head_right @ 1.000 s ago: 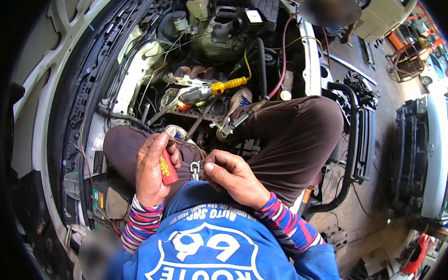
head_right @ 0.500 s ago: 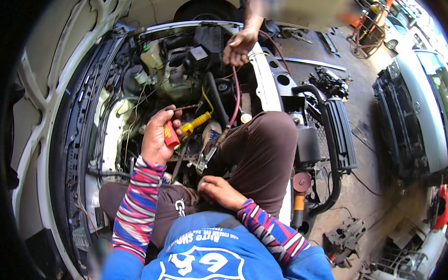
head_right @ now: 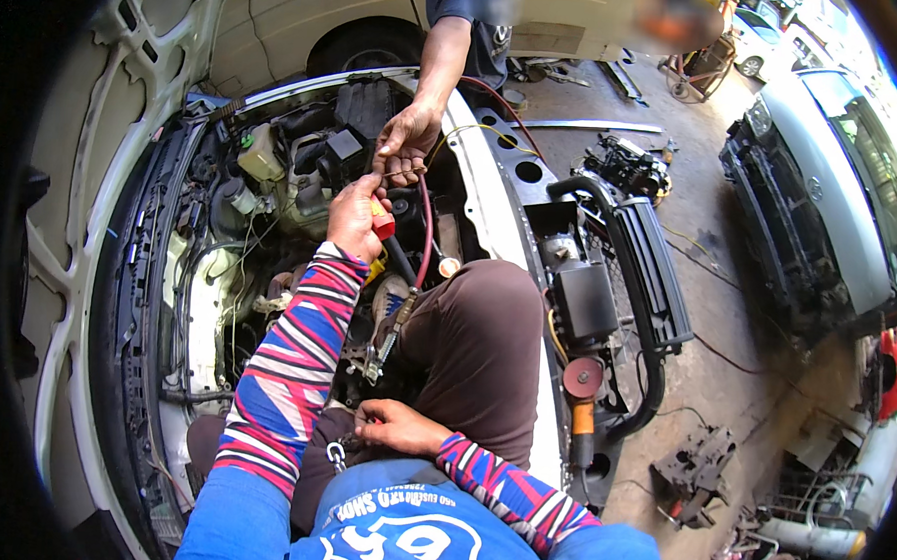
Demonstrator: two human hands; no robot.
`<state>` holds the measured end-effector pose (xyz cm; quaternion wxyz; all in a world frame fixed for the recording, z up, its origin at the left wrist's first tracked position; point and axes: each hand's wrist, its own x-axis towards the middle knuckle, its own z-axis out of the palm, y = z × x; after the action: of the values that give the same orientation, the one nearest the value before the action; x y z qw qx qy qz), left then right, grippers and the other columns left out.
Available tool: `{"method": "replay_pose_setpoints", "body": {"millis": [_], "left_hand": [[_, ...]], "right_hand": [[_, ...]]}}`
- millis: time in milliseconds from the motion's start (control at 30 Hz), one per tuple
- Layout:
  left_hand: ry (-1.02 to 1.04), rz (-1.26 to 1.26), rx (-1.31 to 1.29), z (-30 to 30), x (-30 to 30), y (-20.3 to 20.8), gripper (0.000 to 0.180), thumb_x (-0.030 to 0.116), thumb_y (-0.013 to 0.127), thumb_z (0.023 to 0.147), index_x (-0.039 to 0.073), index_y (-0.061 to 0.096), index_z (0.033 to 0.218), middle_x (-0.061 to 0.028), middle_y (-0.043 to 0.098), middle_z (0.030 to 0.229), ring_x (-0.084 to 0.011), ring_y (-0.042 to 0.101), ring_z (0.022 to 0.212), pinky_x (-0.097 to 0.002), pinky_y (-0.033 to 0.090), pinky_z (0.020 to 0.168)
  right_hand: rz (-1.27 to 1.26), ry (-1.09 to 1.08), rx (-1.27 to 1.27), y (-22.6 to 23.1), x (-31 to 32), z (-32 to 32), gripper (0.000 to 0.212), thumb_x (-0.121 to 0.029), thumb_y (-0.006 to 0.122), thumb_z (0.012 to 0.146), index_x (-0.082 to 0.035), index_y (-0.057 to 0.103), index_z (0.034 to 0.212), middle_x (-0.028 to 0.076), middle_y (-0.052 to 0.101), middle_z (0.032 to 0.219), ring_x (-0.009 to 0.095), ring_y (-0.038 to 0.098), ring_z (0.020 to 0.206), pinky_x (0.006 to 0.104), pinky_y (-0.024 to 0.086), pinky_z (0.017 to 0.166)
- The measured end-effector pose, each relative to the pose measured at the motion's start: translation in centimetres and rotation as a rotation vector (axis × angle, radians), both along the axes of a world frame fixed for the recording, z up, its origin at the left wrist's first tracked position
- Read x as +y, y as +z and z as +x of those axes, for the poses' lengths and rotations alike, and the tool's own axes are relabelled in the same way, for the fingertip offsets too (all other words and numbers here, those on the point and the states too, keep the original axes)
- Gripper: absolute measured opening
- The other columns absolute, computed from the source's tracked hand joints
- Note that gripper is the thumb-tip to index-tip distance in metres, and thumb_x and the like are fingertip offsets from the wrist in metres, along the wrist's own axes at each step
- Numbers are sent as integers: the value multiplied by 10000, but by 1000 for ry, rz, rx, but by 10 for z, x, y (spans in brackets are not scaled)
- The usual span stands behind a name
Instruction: The person sits in the engine bay of a white car, selects bolts from a small plastic case, and places them into the engine block. They then connect red and black jumper cables to the car battery terminals.
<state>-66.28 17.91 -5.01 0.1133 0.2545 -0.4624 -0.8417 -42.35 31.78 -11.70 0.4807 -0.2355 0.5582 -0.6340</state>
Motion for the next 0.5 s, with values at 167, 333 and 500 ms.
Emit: {"method": "replay_pose_setpoints", "body": {"millis": [167, 333, 500], "left_hand": [[56, -121, -16, -10, 14, 0, 149, 165, 724, 962, 46, 635, 970, -25, 604, 771, -131, 563, 570, -272, 469, 525], [14, -89, 5, -4, 8, 11, 184, 210, 719, 981, 54, 622, 969, -16, 586, 742, -127, 554, 557, -277, 476, 506], [-42, -42, 171, 63, -12, 19, 218, 247, 594, 999, 58, 615, 1106, -38, 606, 848, -138, 592, 679, -286, 507, 594]], "right_hand": [[-41, -16, -61, -7, 0, 2, 161, -192, 606, 987, -32, 612, 978, 5, 582, 812, 105, 530, 763, 296, 452, 680], [-28, -12, -112, -9, 1, 1, 153, -189, 604, 976, -36, 610, 982, 2, 570, 818, 97, 516, 773, 286, 440, 681], [-31, -43, -164, -14, 1, 1, 158, -191, 610, 970, -52, 612, 1045, -17, 552, 852, 88, 491, 783, 280, 432, 693]]}}
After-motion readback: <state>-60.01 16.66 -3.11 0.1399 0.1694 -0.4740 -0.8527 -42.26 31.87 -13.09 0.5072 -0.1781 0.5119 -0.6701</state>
